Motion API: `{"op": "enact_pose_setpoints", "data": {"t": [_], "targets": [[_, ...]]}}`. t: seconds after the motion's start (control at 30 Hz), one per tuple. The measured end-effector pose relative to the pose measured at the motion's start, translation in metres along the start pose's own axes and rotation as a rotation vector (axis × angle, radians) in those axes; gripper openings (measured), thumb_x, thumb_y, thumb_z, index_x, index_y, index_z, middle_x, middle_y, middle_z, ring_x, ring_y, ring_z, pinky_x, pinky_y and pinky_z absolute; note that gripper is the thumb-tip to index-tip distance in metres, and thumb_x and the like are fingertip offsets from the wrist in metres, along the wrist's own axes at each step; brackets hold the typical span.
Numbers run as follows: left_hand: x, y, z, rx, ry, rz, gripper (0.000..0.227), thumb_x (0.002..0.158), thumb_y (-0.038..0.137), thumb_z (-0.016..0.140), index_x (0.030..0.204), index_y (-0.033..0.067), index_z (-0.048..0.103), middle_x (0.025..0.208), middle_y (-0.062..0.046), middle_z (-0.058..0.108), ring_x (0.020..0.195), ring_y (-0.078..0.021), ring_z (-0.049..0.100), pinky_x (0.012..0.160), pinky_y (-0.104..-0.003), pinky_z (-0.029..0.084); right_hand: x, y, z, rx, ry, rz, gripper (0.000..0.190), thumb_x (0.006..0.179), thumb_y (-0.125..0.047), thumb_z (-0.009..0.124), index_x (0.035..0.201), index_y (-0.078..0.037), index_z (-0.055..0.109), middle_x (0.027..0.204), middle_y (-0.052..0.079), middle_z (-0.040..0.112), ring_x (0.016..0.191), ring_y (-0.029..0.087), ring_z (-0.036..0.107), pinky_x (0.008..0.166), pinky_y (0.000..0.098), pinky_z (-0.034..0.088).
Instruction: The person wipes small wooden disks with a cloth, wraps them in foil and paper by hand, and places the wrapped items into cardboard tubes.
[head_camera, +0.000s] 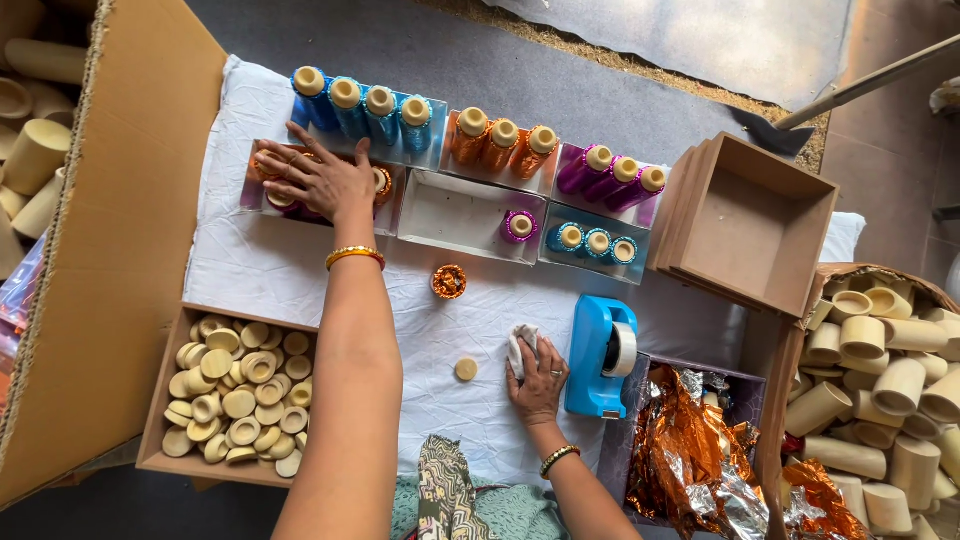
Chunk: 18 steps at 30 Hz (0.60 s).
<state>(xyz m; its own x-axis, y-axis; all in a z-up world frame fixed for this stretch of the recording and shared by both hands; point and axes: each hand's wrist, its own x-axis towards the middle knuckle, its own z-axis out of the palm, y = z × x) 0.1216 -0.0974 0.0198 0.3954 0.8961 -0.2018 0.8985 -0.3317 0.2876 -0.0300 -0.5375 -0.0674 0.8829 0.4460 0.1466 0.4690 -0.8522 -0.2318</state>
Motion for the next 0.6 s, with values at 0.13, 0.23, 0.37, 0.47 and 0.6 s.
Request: {"op": "enact_pose_setpoints", "data": {"t": [0.13,0.23,0.37,0.47,0.6], "targets": [[-0.002,0.000,0.003,0.018,0.013,0.026,0.112,0.095,0.086,0.034,0.168,0.0114,-0.007,0.170,-0.035,-0.010,0.157,-0.0542,-0.013,0.124,-0.072,-0.008,0.000,0.001,0.001,-0.003,0.003,0.007,0.056,0.087,-0.038,0.070,0.139,-0.023,0.059,0.148,0.008,0.048,0.141,0.026,0.040,0.112,0.0471,0.028],[-0.004,0.000,0.003,0.022,-0.007,-0.001,0.111,0.094,0.086,0.033,0.168,0.0126,-0.004,0.170,-0.034,-0.009,0.157,-0.0549,-0.011,0.123,-0.073,-0.007,-0.001,0.002,0.000,0.000,0.004,0.003,0.056,0.087,-0.038,0.070,0.139,-0.023,0.059,0.149,0.008,0.048,0.142,0.026,0.040,0.113,0.0467,0.028],[0.006,-0.003,0.015,0.045,0.069,0.017,0.115,0.092,0.086,0.035,0.167,0.0057,0.004,0.168,-0.037,-0.006,0.154,-0.0547,-0.011,0.121,-0.074,-0.007,0.003,-0.001,0.001,0.006,0.001,0.008,0.055,0.087,-0.039,0.069,0.139,-0.024,0.059,0.149,0.008,0.048,0.142,0.026,0.040,0.112,0.0472,0.028],[0.006,-0.001,0.018,0.060,0.079,0.013,0.115,0.091,0.086,0.036,0.167,0.0038,0.008,0.168,-0.035,-0.006,0.154,-0.0532,-0.011,0.120,-0.074,-0.008,0.000,0.000,0.000,0.003,-0.001,0.019,0.055,0.087,-0.039,0.069,0.139,-0.024,0.059,0.149,0.009,0.048,0.142,0.026,0.040,0.112,0.0475,0.028],[0.004,0.002,0.013,0.059,0.055,-0.011,0.115,0.090,0.086,0.038,0.167,0.0064,0.006,0.168,-0.034,-0.007,0.154,-0.0530,-0.012,0.120,-0.075,-0.007,0.002,-0.001,-0.001,0.009,0.001,0.019,0.054,0.087,-0.039,0.069,0.138,-0.023,0.060,0.148,0.008,0.049,0.141,0.027,0.040,0.112,0.0478,0.028]]}}
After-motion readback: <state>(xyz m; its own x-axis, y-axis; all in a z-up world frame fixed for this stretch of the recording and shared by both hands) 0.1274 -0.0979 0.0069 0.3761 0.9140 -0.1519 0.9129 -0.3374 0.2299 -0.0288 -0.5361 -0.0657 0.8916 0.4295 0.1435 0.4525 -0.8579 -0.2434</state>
